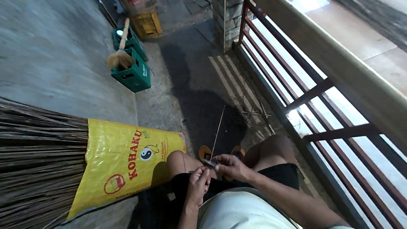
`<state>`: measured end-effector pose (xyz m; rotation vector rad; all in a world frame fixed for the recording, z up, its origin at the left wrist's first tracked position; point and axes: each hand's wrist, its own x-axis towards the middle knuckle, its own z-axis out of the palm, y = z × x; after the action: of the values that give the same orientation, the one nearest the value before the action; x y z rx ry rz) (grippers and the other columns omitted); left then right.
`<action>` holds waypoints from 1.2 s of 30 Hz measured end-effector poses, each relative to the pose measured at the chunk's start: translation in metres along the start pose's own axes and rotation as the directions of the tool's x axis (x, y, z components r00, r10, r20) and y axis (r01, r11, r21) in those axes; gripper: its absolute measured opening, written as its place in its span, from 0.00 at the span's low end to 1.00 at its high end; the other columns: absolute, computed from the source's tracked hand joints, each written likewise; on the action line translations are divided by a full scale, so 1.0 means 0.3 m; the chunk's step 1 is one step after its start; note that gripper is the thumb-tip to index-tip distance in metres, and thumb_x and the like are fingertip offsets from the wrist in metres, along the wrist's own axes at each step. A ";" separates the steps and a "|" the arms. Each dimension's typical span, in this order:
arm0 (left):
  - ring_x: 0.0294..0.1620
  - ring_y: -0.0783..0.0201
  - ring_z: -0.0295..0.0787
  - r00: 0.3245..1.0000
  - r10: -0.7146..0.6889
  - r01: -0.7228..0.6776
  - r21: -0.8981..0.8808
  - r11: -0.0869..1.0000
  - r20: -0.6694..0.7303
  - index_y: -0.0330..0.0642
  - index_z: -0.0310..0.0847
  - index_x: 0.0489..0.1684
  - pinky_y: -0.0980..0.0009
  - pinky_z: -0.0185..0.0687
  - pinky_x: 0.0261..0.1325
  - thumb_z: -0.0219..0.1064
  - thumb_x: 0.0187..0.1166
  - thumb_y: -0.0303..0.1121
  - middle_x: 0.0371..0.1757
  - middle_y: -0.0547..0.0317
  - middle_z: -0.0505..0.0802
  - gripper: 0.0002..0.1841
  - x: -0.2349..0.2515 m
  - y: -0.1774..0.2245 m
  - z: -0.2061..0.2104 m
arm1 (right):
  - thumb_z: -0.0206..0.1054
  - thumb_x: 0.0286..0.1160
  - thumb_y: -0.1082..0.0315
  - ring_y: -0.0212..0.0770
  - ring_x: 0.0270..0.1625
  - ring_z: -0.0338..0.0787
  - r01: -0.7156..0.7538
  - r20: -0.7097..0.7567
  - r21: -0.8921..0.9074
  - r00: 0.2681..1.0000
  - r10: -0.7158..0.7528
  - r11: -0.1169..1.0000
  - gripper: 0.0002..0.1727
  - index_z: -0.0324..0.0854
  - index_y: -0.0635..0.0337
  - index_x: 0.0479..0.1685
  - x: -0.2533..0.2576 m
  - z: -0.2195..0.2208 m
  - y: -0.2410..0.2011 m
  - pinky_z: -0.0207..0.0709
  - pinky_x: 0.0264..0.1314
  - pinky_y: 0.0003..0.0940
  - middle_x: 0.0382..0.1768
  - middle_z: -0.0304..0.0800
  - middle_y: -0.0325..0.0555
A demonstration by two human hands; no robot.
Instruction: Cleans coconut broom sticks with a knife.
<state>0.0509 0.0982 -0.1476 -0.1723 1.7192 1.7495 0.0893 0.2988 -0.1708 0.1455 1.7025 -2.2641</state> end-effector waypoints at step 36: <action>0.12 0.81 0.66 0.997 0.033 -0.039 0.104 0.994 0.063 0.38 0.86 0.51 0.86 0.61 0.15 0.60 0.81 0.28 0.17 0.72 0.79 0.10 -0.093 -0.013 -0.103 | 0.64 0.84 0.70 0.27 0.20 0.77 -0.001 -0.316 0.318 0.943 0.107 0.948 0.11 0.81 0.66 0.57 0.104 -0.130 -0.126 0.73 0.21 0.21 0.26 0.83 0.37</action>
<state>0.0636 0.0591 -0.1399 -0.0414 1.7750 1.6676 0.0445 0.3399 -0.1554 0.6697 1.4387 -2.5652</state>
